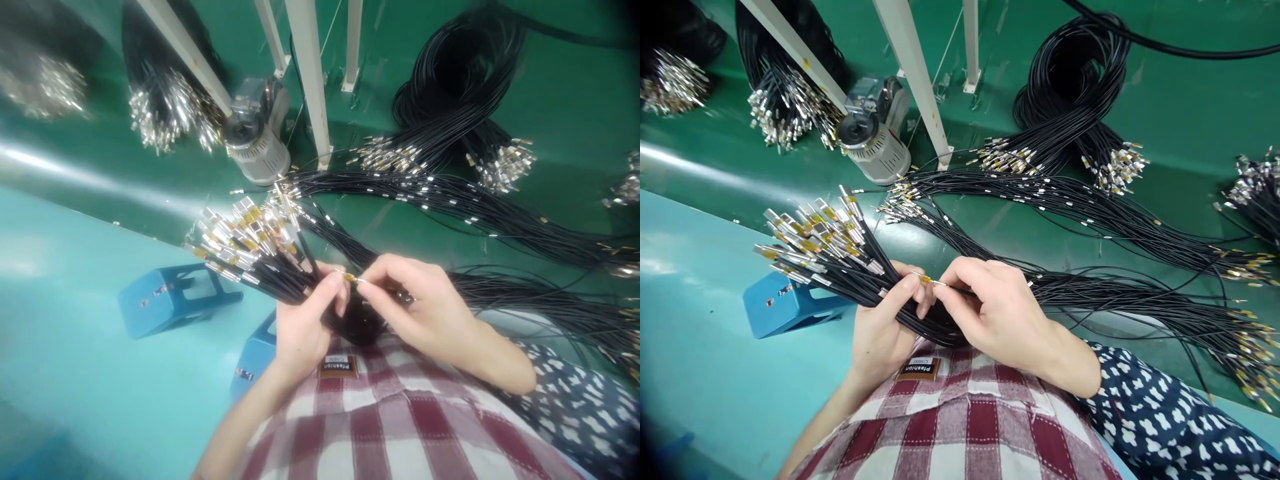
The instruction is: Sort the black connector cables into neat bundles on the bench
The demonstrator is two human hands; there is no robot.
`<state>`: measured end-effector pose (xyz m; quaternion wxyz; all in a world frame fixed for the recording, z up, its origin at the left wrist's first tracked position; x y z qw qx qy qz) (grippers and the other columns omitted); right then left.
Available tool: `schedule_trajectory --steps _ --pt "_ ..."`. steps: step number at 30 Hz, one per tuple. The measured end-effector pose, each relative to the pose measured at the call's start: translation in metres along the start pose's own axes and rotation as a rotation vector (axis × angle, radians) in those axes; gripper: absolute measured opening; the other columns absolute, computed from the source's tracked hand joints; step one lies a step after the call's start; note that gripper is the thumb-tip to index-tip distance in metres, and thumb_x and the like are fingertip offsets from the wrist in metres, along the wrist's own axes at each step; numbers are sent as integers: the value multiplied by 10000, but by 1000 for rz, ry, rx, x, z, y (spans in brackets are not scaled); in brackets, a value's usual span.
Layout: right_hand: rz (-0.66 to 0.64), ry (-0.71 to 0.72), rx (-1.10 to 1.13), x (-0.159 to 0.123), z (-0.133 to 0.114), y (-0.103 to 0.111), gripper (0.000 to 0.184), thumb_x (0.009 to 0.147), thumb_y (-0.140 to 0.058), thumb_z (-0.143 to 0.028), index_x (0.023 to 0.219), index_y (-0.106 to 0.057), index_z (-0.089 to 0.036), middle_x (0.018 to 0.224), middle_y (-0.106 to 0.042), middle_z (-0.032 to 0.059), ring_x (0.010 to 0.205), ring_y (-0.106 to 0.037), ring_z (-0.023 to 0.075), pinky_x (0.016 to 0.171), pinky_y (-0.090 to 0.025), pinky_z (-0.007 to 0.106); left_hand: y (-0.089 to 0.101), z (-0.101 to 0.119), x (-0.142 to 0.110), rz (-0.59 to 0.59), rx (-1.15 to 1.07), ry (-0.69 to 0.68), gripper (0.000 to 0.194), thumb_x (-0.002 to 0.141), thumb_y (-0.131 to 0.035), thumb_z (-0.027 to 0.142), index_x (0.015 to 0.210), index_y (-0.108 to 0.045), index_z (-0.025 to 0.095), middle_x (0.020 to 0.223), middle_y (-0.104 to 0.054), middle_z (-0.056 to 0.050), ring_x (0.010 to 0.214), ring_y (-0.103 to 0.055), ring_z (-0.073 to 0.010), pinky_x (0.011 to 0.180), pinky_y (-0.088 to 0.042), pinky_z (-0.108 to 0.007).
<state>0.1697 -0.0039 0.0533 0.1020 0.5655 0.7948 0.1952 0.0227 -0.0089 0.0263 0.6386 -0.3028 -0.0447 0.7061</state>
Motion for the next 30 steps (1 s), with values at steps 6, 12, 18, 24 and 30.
schedule_trajectory --steps 6,12,18,24,30 --pt "-27 -59 -62 -8 1 0 123 937 -533 -268 888 -599 -176 704 -644 -10 589 -543 109 608 -393 254 -3 3 -3 -11 42 -14 83 747 -697 169 711 -623 163 523 -539 30 470 -484 -89 488 -383 -225" --pt "0 34 -129 -14 0 -2 144 950 -522 -224 913 -656 -183 808 -701 -2 646 -574 103 686 -391 259 -4 1 -8 -52 28 -25 75 757 -679 148 710 -623 164 522 -520 34 478 -477 -86 502 -386 -223" --pt "-104 -80 271 -17 -2 0 268 978 -464 -262 809 -652 -174 650 -598 -16 557 -500 87 572 -393 221 1 1 -14 -144 81 54 219 719 -756 264 915 -702 183 628 -595 14 535 -526 -95 553 -447 -231" --pt "-221 -259 677 -15 0 -9 299 954 -512 -351 783 -652 -149 535 -489 -42 454 -369 68 461 -329 202 -1 0 -18 -164 63 49 113 680 -786 222 755 -717 173 644 -624 -1 515 -515 -90 472 -411 -211" --pt "132 10 -7 -18 -12 -11 204 907 -545 -179 727 -642 -177 715 -695 -4 587 -562 98 644 -404 247 -2 -3 -20 52 18 -3 103 664 -794 183 741 -728 166 724 -672 -5 528 -528 -78 481 -442 -204"
Point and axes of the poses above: each hand's wrist, its own x-axis towards the middle knuckle, its own y-axis out of the back of the hand, z = x × y, the point moved 2 cm from there along x, towards the middle knuckle
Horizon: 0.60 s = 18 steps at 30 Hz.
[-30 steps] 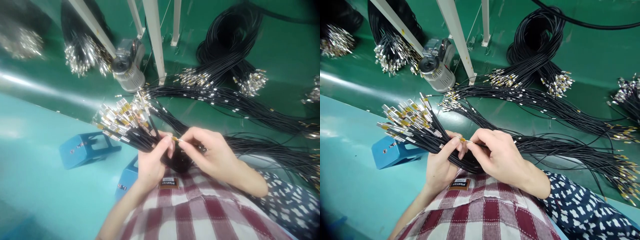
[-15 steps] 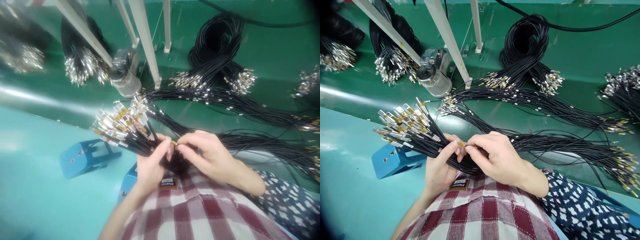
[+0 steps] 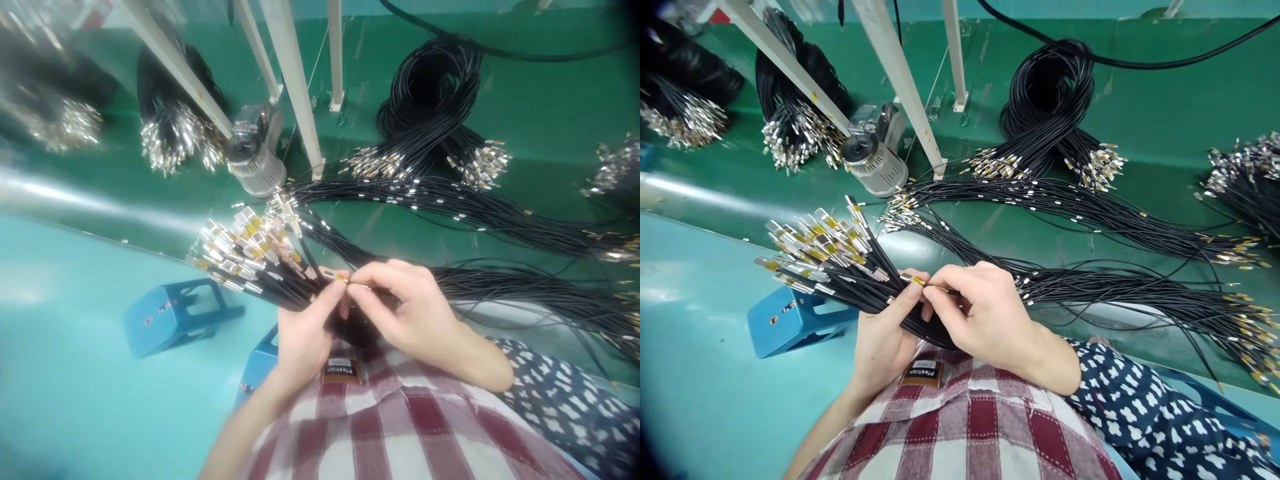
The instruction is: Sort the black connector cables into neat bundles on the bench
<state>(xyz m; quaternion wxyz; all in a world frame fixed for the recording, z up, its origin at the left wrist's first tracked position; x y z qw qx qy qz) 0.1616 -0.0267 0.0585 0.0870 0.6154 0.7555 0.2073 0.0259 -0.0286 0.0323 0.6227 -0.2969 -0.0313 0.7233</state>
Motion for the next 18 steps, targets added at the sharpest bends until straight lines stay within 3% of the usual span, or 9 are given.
schedule_trajectory --steps 3,7,13,18 --pt "43 89 -168 -1 -4 0 173 900 -559 -177 747 -638 -182 708 -697 -19 571 -558 92 646 -381 254 0 1 1 -12 -9 4 114 658 -800 188 716 -708 152 686 -649 4 515 -528 -73 481 -446 -199" --pt "-92 -56 -80 1 -3 -1 213 920 -525 -195 738 -636 -185 681 -665 -29 589 -555 91 639 -381 241 1 0 3 24 -45 13 165 644 -808 163 688 -649 151 636 -602 34 511 -518 -61 492 -449 -183" --pt "-200 -413 634 8 13 -11 298 925 -487 -335 700 -578 -162 512 -487 -38 445 -359 76 443 -275 208 1 0 3 -17 26 1 140 729 -754 213 688 -634 154 595 -599 19 515 -535 -86 497 -444 -209" --pt "-240 -566 857 15 21 -12 289 872 -527 -327 635 -551 -164 438 -390 -57 430 -281 79 459 -238 230 3 0 3 -91 31 16 86 751 -719 202 801 -669 152 615 -638 -8 484 -523 -87 493 -427 -222"
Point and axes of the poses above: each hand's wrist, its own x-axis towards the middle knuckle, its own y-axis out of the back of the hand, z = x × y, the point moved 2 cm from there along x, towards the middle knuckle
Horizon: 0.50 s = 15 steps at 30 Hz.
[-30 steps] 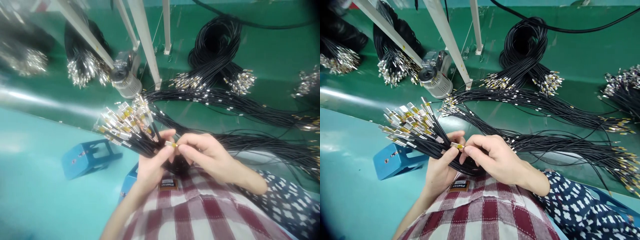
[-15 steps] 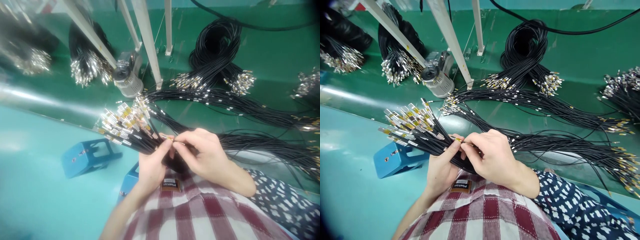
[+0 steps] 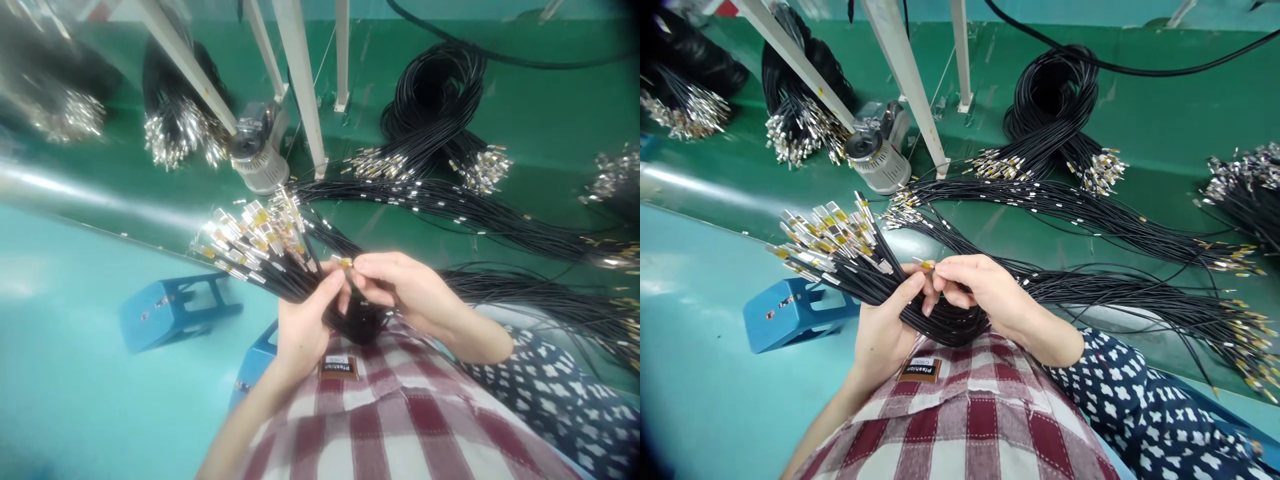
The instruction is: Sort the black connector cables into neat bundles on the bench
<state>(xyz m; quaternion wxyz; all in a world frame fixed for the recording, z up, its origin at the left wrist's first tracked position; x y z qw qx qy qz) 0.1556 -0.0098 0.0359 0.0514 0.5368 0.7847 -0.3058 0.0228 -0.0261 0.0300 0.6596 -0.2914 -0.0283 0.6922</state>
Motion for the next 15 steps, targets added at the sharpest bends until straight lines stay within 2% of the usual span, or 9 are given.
schedule_trajectory --steps 4,8,10,13,15 --pt "-52 -45 31 1 -2 -1 324 882 -508 -315 596 -541 -168 416 -354 -61 435 -299 85 497 -291 243 1 -2 2 18 -8 -2 77 742 -724 173 766 -655 152 613 -636 -7 497 -530 -86 485 -420 -210" --pt "-73 19 -33 1 0 -5 276 875 -521 -286 642 -559 -144 580 -571 -5 444 -290 59 448 -230 221 0 -4 5 53 -34 -29 119 725 -745 168 693 -633 144 546 -580 21 487 -516 -77 465 -417 -190" --pt "-52 82 -109 0 0 -7 259 894 -519 -296 689 -563 -143 654 -615 9 458 -317 57 436 -224 211 0 -4 6 86 -49 -47 128 706 -760 161 686 -634 143 534 -561 32 483 -513 -74 458 -420 -184" --pt "2 191 -339 -6 -2 -8 270 942 -477 -299 742 -587 -156 706 -650 6 483 -399 66 468 -290 213 0 -3 6 98 -50 -46 128 704 -767 165 699 -642 142 564 -570 28 504 -525 -76 466 -429 -184" --pt "100 324 -632 -12 -6 -7 259 956 -473 -265 767 -622 -170 725 -671 -3 537 -486 79 542 -339 230 1 -1 6 70 -45 -40 110 737 -751 201 753 -659 142 581 -575 22 505 -520 -76 477 -428 -191"
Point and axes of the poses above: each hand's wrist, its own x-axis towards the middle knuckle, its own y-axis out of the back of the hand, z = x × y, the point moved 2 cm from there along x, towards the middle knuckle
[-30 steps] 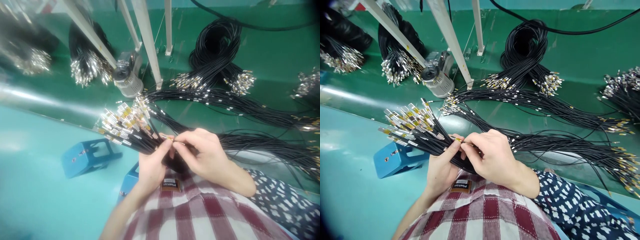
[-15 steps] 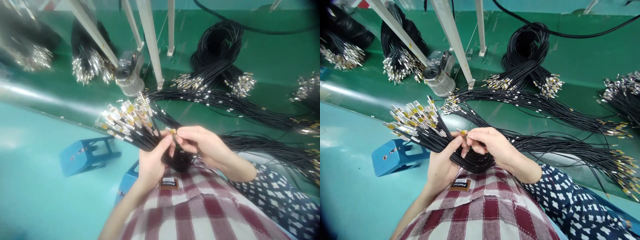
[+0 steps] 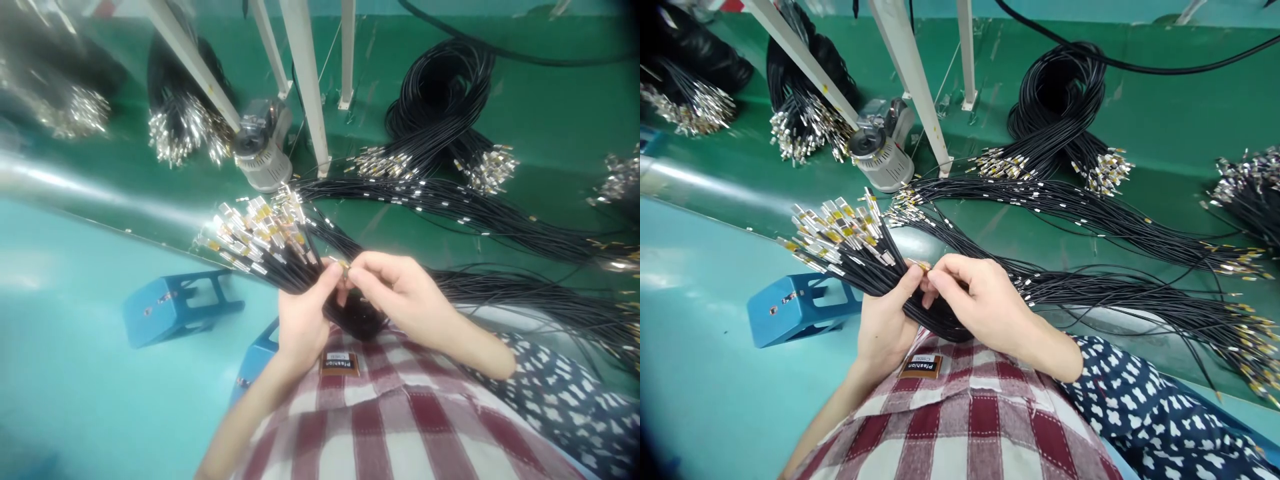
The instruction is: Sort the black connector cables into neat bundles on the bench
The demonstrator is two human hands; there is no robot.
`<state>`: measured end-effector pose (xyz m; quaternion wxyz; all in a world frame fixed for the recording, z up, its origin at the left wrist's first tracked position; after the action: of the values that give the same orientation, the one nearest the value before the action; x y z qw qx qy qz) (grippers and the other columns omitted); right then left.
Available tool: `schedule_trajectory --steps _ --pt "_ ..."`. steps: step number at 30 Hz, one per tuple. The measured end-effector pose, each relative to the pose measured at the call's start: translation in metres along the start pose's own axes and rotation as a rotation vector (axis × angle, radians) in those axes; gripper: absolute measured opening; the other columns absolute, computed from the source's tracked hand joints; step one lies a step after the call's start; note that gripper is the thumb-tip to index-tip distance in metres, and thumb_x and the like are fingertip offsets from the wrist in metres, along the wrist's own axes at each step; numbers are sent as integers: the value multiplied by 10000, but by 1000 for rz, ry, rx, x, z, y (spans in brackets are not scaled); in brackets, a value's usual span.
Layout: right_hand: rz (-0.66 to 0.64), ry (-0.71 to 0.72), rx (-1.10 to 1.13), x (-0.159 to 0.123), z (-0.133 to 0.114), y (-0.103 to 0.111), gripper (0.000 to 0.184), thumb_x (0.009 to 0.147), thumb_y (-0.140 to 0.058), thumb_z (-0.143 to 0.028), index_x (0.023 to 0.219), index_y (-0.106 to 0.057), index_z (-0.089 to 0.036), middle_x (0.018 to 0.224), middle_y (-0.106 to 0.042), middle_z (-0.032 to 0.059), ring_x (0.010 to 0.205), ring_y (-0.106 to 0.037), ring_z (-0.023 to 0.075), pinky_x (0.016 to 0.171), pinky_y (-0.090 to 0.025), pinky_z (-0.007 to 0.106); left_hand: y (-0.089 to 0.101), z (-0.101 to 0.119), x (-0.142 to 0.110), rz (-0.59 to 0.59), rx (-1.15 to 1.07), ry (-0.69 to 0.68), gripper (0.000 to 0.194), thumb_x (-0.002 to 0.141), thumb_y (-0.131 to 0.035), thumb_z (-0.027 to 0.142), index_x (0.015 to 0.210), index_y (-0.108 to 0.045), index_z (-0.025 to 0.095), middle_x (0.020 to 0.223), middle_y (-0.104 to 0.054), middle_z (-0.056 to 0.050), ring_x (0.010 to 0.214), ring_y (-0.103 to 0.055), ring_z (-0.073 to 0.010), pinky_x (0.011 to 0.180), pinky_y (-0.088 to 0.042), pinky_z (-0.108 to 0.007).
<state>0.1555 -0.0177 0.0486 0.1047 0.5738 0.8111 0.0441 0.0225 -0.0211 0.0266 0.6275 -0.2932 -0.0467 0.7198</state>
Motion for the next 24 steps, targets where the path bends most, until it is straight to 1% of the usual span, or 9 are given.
schedule_trajectory --steps 2,4,7,10,12,16,21,22,24 --pt "142 154 -364 -4 -3 3 220 945 -507 -230 786 -651 -180 697 -674 -8 588 -546 100 611 -348 258 1 2 0 -25 2 0 119 784 -715 251 804 -666 145 580 -567 19 500 -509 -78 494 -427 -202" --pt "271 304 -649 -8 -4 3 190 928 -541 -220 790 -666 -178 644 -665 -6 585 -563 116 631 -336 283 2 3 0 -39 9 7 126 804 -695 261 781 -658 143 571 -556 18 498 -501 -77 509 -424 -209" --pt "354 426 -788 -11 -1 2 181 926 -559 -221 801 -682 -175 654 -686 1 575 -580 119 632 -341 290 3 3 1 -37 18 39 106 782 -707 199 721 -646 138 572 -561 17 496 -500 -71 509 -412 -202" --pt "337 379 -658 -13 3 6 116 901 -623 -267 928 -692 -179 732 -719 -9 605 -607 109 656 -379 269 3 3 2 -14 6 70 76 772 -708 177 730 -657 139 577 -573 13 498 -504 -72 505 -407 -201" --pt "312 319 -568 -15 3 9 172 871 -662 -294 989 -678 -169 750 -718 -14 626 -614 107 675 -398 263 3 2 2 -4 -5 80 79 768 -711 177 726 -654 142 572 -569 12 507 -506 -78 516 -414 -211" --pt "275 226 -451 -14 0 14 80 880 -613 -202 827 -665 -172 710 -690 -30 631 -600 98 674 -400 264 2 2 1 -31 17 49 73 771 -702 171 730 -650 142 544 -553 16 500 -500 -86 536 -422 -234" --pt "61 -61 140 -4 3 6 260 936 -527 -259 697 -585 -173 617 -653 -21 538 -581 98 517 -421 220 1 0 0 -47 88 -4 65 768 -706 184 732 -664 151 516 -546 27 475 -502 -88 496 -401 -225" --pt "49 -80 186 -4 4 3 274 944 -512 -267 694 -572 -175 609 -652 -17 527 -580 100 502 -417 219 1 -1 0 -43 93 -13 65 766 -709 182 728 -666 152 516 -546 30 471 -502 -87 492 -401 -224" --pt "134 -14 56 -5 4 0 241 940 -520 -251 721 -588 -177 635 -666 -8 552 -590 105 542 -423 230 0 -1 -1 -40 98 -29 65 769 -705 174 719 -669 153 517 -545 33 471 -502 -85 496 -404 -225"
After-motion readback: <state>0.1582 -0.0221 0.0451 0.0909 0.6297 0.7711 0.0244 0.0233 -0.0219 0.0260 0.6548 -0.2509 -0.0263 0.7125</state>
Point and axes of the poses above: each hand's wrist, its own x-axis towards the middle knuckle, its own y-axis out of the back of the hand, z = x × y, the point moved 2 cm from there along x, towards the middle knuckle
